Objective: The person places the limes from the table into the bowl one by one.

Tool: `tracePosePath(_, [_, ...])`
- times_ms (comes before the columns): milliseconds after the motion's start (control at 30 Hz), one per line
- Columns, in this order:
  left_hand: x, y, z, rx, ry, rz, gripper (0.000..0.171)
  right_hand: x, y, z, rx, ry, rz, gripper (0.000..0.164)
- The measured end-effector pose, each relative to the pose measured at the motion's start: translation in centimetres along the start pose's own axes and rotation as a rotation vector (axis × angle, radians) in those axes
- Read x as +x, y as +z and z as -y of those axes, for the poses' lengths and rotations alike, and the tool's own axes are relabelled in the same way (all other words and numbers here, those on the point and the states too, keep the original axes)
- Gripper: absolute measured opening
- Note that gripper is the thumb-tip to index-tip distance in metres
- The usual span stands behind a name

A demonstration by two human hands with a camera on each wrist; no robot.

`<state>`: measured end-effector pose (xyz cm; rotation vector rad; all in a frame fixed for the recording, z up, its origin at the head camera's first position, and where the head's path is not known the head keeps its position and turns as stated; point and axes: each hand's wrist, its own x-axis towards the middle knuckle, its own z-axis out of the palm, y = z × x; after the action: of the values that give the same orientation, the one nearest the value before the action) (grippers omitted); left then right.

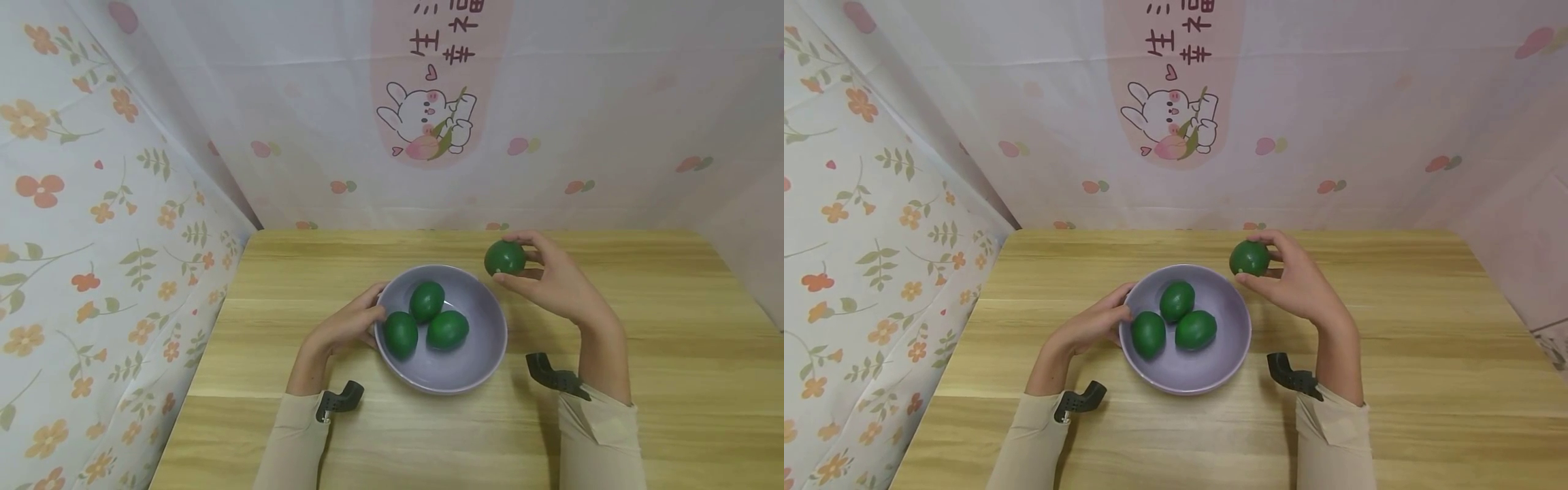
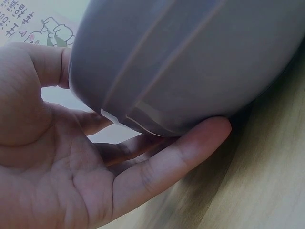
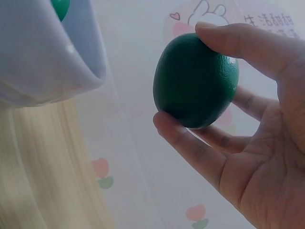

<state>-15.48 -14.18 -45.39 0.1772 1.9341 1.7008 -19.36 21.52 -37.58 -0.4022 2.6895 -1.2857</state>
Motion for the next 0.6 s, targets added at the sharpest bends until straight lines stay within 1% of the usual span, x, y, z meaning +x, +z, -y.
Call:
tracePosePath(200, [0.05,0.01,0.02,-0.008,-0.009,0.005,0.076,-0.09,0.05,0.34,0.012,-0.021,0.011,0.062])
tracePosePath(433, [0.0,0.02,0.02,-0.003,-0.007,0.007,0.076,-0.12,0.23,0.63,0.031,-0.024,0.024,0.062])
tracePosePath(600, [0.04,0.02,-0.03,0.004,-0.006,0.011,0.075,-0.13,0.5,0.8,0.053,-0.045,0.032,0.062])
